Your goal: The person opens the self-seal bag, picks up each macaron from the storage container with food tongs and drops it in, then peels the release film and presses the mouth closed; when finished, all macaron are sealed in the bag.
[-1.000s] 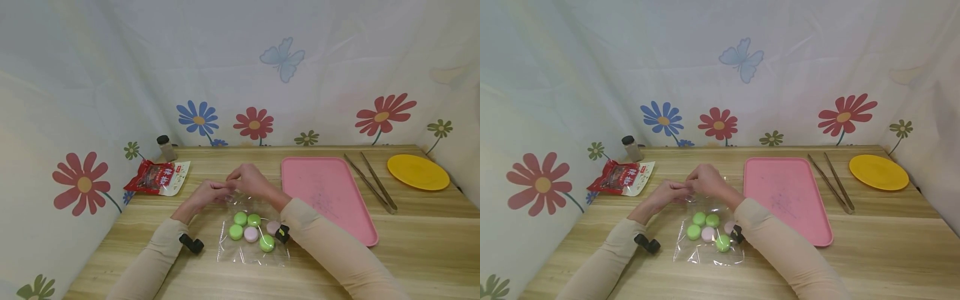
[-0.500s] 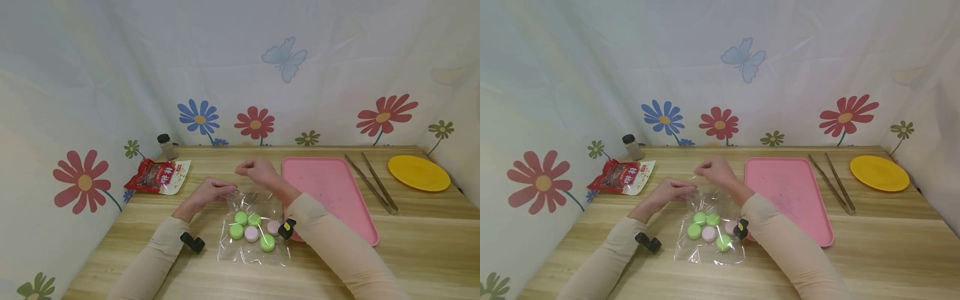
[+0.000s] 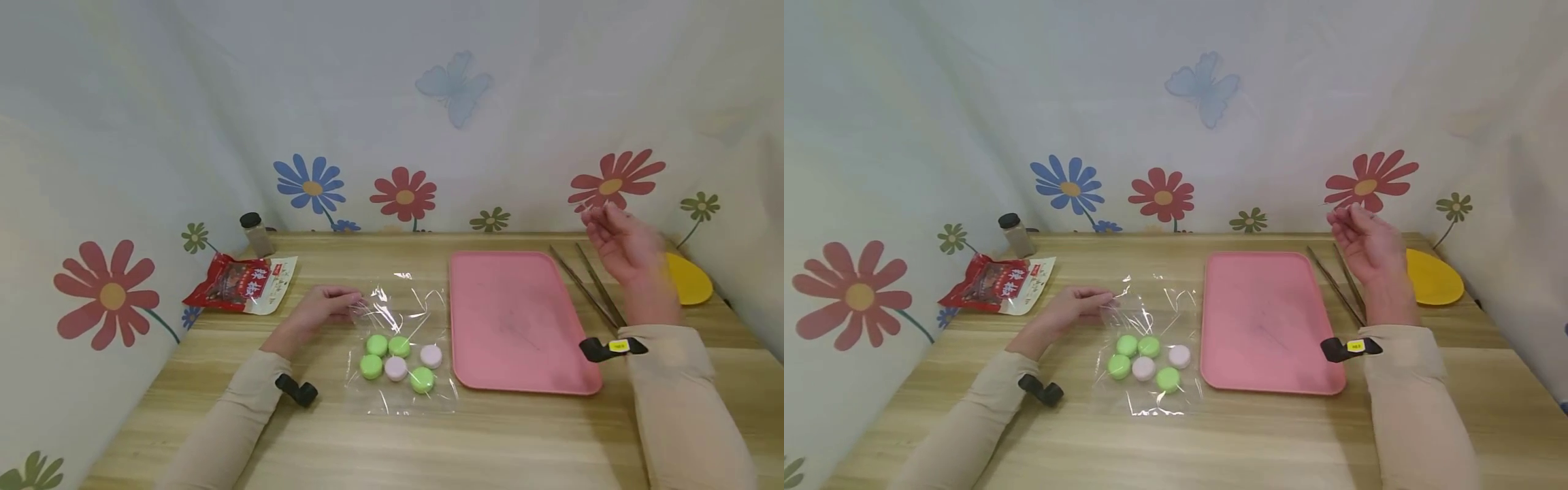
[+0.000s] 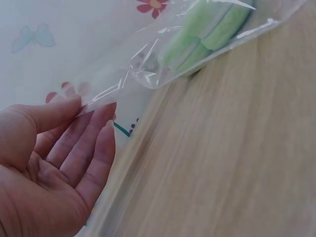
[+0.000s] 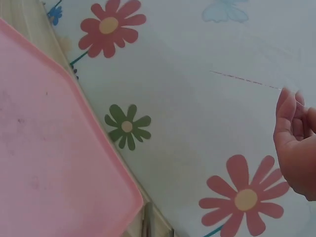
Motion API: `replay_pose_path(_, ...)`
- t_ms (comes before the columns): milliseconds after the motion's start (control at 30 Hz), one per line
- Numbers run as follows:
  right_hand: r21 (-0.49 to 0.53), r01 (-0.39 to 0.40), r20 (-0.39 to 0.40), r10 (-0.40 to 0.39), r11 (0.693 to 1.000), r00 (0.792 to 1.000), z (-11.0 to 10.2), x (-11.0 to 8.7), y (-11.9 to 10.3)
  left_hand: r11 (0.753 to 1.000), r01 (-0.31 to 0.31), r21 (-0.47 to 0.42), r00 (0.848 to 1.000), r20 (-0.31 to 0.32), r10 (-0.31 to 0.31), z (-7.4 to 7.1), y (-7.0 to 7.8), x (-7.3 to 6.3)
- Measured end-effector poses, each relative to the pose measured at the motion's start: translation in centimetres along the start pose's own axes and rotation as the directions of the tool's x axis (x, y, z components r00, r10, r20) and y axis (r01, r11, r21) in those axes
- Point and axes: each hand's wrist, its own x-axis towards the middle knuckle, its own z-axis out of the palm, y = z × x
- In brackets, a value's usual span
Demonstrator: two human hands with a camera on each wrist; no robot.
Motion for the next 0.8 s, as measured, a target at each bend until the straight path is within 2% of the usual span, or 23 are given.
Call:
replay_pose_path(100,-0.035,0.036,-0.002,-0.036,0.999,0.999,-0.4,-0.4,-1.3,1.000,0.000,-0.014,1.000,-0.010,0.000,-0.4,0.1,0.1)
replay_pose_path(167,-0.114,0.058,0.009,-0.057,0.992,0.998,-0.3,-0.5,-1.1,1.000,-0.002,-0.010,1.000,0.001,0.002,-0.5,0.1,0.1)
replay_pose_path(233,-0.200,0.075,0.055,-0.065,0.977,0.996,-0.2,-0.5,-0.4,1.000,-0.004,-0.010,1.000,0.010,0.004,-0.5,0.1,0.2)
replay_pose_path(300,-0.317,0.094,0.099,-0.066,0.944,0.993,-0.2,-0.4,0.5,1.000,-0.009,-0.008,1.000,0.017,0.009,-0.4,0.2,0.3)
replay_pose_path(333,-0.426,0.110,0.109,-0.069,0.898,0.992,-0.3,-0.3,1.0,1.000,-0.013,-0.010,1.000,0.019,0.014,-0.4,0.2,0.3)
replay_pose_path(367,-0.566,0.119,0.115,-0.065,0.816,0.991,-0.4,-0.2,1.6,1.000,-0.019,-0.008,1.000,0.020,0.019,-0.4,0.2,0.3)
replay_pose_path(400,-0.707,0.117,0.110,-0.055,0.698,0.992,-0.6,0.0,2.1,1.000,-0.023,-0.008,1.000,0.021,0.023,-0.4,0.3,0.3)
replay_pose_path(433,-0.835,0.105,0.099,-0.039,0.540,0.994,-0.8,0.1,2.5,1.000,-0.024,-0.011,0.999,0.022,0.024,-0.4,0.3,0.3)
replay_pose_path(467,-0.929,0.090,0.092,-0.012,0.359,0.996,-1.0,0.2,2.9,1.000,-0.026,-0.012,0.999,0.024,0.026,-0.4,0.3,0.3)
replay_pose_path(500,-0.982,0.072,0.077,0.023,0.174,0.997,-1.3,0.3,3.2,1.000,-0.025,-0.013,0.999,0.027,0.026,-0.3,0.3,0.3)
replay_pose_path(533,-0.998,0.062,0.062,0.066,0.003,0.996,-1.6,0.4,3.5,1.000,-0.025,-0.012,0.999,0.030,0.025,-0.3,0.4,0.2)
replay_pose_path(567,-0.991,0.067,0.053,0.121,-0.115,0.991,-1.9,0.5,3.7,1.000,-0.024,-0.012,0.999,0.033,0.025,-0.3,0.4,0.2)
replay_pose_path(600,-0.980,0.080,0.047,0.176,-0.185,0.983,-2.1,0.6,3.9,1.000,-0.022,-0.013,0.999,0.035,0.022,-0.3,0.4,0.2)
replay_pose_path(633,-0.965,0.102,0.045,0.230,-0.240,0.972,-2.3,0.7,4.0,1.000,-0.019,-0.015,0.999,0.035,0.020,-0.3,0.4,0.2)
replay_pose_path(733,-0.924,0.190,0.060,0.367,-0.331,0.928,-2.7,0.8,4.2,1.000,-0.019,-0.009,0.999,0.033,0.019,-0.3,0.4,0.1)
replay_pose_path(800,-0.898,0.243,0.075,0.418,-0.366,0.906,-2.6,0.8,4.2,1.000,-0.019,-0.009,0.999,0.030,0.019,-0.4,0.3,0.1)
